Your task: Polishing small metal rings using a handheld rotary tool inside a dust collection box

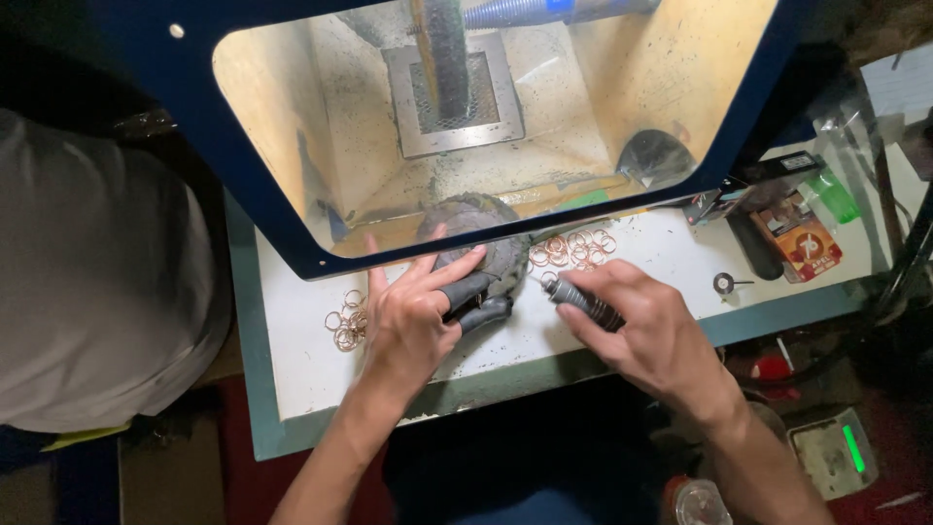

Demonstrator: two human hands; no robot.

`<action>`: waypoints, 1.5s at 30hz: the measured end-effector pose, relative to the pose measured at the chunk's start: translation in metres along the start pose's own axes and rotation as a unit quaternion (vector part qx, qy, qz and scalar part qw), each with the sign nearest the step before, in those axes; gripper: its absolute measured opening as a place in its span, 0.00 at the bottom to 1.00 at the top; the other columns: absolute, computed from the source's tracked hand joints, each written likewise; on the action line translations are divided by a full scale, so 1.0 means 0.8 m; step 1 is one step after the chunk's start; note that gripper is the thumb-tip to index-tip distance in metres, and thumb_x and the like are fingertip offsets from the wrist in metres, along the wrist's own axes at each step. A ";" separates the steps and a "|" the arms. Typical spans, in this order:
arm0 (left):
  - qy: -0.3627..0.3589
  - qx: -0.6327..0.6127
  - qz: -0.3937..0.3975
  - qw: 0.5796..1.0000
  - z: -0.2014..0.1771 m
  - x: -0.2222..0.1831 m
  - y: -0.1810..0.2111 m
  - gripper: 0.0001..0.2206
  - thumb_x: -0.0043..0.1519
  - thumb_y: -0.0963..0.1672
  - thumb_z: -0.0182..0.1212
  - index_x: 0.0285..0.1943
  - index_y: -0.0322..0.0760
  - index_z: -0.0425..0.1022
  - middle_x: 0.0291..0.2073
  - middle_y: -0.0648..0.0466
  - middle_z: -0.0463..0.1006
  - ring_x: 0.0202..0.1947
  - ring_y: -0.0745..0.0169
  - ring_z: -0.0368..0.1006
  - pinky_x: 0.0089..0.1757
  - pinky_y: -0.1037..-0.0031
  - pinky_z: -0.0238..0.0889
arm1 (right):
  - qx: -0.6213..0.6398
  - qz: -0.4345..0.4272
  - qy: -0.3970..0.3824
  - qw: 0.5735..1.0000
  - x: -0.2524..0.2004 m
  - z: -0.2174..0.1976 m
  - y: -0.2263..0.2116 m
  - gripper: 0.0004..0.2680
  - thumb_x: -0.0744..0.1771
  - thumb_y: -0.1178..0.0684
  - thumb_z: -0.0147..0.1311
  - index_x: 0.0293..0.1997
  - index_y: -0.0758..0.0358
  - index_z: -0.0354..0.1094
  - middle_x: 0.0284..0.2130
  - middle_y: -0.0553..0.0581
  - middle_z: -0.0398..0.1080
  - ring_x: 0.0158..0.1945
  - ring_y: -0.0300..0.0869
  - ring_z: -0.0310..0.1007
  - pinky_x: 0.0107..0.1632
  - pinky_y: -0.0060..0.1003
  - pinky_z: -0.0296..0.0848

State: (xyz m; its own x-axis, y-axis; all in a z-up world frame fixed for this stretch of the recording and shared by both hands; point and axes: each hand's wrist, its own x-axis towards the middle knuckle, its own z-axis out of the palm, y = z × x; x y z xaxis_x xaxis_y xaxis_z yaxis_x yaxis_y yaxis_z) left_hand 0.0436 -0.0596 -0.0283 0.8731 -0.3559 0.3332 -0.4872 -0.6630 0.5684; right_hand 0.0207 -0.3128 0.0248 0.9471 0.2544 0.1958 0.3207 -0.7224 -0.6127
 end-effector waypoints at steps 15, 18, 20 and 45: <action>-0.045 -0.038 0.048 0.997 -0.021 0.015 -0.014 0.08 0.56 0.52 0.70 0.38 0.52 0.85 0.54 0.70 0.80 0.68 0.51 0.63 0.62 0.29 0.13 | -0.068 -0.006 -0.143 0.987 0.002 0.036 0.002 0.13 0.66 0.42 0.56 0.53 0.48 0.74 0.35 0.55 0.75 0.32 0.62 0.79 0.35 0.56 0.80; -0.058 -0.051 0.050 0.996 -0.020 0.014 -0.021 0.10 0.56 0.53 0.69 0.39 0.51 0.85 0.54 0.69 0.80 0.68 0.49 0.63 0.62 0.28 0.13 | -0.091 -0.015 -0.142 0.986 0.001 0.039 0.004 0.13 0.66 0.41 0.55 0.54 0.46 0.73 0.36 0.53 0.74 0.30 0.62 0.79 0.34 0.56 0.80; -0.060 -0.046 0.056 0.996 -0.019 0.015 -0.024 0.10 0.56 0.53 0.69 0.39 0.51 0.85 0.55 0.70 0.80 0.68 0.50 0.63 0.62 0.28 0.12 | -0.086 -0.013 -0.144 0.986 0.000 0.039 0.009 0.13 0.66 0.41 0.55 0.54 0.45 0.72 0.36 0.52 0.73 0.31 0.62 0.79 0.34 0.56 0.80; -0.082 -0.057 0.060 0.993 -0.029 0.022 -0.015 0.08 0.56 0.51 0.70 0.40 0.51 0.84 0.52 0.72 0.81 0.67 0.52 0.64 0.61 0.28 0.10 | -0.066 -0.018 -0.160 0.985 0.005 0.037 0.012 0.14 0.66 0.40 0.54 0.57 0.45 0.72 0.39 0.52 0.74 0.35 0.62 0.79 0.35 0.56 0.79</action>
State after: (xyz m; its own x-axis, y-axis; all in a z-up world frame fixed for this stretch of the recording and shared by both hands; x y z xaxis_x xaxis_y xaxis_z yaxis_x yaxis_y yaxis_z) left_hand 0.0643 -0.0430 -0.0119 0.7957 -0.5364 0.2812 -0.5780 -0.5337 0.6174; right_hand 0.0271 -0.2994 -0.0028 0.8887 0.4559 -0.0490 0.3731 -0.7810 -0.5008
